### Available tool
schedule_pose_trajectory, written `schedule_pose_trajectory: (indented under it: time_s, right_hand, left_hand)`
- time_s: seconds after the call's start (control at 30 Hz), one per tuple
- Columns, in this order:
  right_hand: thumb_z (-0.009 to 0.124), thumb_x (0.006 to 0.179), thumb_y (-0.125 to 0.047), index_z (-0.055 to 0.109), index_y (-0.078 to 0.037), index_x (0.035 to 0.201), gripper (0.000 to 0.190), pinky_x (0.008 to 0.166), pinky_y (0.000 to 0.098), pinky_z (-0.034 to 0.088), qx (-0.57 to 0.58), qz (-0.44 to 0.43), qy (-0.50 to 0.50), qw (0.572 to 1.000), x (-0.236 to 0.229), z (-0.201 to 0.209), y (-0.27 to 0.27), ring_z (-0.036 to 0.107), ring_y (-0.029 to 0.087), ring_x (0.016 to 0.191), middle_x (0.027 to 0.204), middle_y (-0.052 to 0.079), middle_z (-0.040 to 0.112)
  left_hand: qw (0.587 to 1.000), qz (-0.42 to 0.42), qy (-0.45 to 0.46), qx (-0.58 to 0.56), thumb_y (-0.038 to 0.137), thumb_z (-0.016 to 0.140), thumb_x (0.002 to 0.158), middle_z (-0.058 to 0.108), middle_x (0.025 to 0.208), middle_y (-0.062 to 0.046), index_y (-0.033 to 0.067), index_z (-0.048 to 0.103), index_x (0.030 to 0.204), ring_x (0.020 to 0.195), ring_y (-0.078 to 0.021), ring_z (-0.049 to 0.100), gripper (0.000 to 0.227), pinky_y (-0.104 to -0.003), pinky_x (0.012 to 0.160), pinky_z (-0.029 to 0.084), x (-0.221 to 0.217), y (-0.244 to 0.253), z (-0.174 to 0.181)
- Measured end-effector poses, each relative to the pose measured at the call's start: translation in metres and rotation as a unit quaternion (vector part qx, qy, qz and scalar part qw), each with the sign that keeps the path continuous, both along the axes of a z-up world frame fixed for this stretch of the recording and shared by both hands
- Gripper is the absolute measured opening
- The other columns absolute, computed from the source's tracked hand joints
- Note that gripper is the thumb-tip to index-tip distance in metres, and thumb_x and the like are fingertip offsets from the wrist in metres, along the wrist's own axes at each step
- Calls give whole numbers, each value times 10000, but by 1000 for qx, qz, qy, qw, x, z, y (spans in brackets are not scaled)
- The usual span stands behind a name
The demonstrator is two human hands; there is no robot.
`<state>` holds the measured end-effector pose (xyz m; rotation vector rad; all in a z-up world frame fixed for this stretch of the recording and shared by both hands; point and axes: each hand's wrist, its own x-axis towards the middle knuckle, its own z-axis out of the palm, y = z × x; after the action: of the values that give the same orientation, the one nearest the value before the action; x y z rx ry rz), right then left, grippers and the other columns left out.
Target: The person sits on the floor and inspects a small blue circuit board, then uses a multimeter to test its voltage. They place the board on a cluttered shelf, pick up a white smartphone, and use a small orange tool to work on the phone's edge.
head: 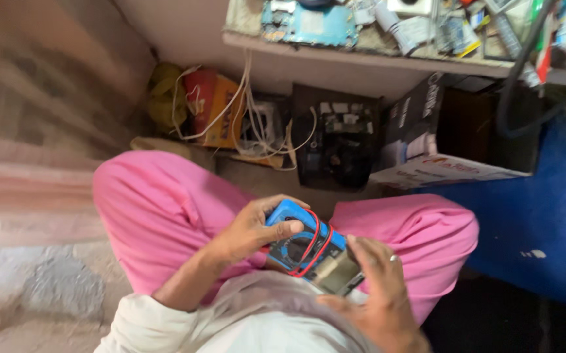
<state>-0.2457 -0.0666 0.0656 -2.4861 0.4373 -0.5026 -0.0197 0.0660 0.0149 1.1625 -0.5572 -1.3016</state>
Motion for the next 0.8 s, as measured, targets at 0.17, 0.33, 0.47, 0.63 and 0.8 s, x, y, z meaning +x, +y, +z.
schedule_pose_trajectory:
  time_s: [0.17,0.33,0.47,0.63,0.8]
  right_hand:
    - [699,886,-142,549,-11,1433,582,1099,407,463,142,126,29,981,20,-2,-43,594,324,1347,1449,203,603]
    - [616,999,-209,538,-9,1465,513,992,348,509,516,173,160,824,54,-29,-49,630,196,1206,1316,120,670]
    - [534,1072,-229,555,23,1481,480,999,317,508,649,177,207,710,58,-50,-52,619,169,1192,1295,111,674]
    - [608,942,-368,424,-40,1484,660,1014,318,482,826,112,53,551,68,-82,-33,586,161,1223,1389,67,622]
    - [575,976,-620,510,0,1496,812,958,288,506,802,338,66,488,75,-83,2,620,163,1073,1148,78,676]
  left_hand:
    - [985,-134,-89,-66,362,774,904,721,1203,-44,44,660,1318,1115,-136,654,534,-315,979,534,23,29,29]
    - [944,-104,-254,-183,335,776,925,684,1248,-66,41,669,1267,1200,-175,635,464,-343,1050,508,27,33,55]
    - [982,-54,-162,-81,340,800,884,719,1127,-51,36,675,1288,1067,-141,661,521,-302,947,542,35,48,62]
    - [979,169,41,-104,318,830,870,687,1088,-82,17,638,1318,932,-134,652,572,-266,769,537,24,52,68]
    - [912,347,-197,-98,373,803,881,721,1195,-77,45,619,1339,884,-110,663,592,-243,658,542,25,53,78]
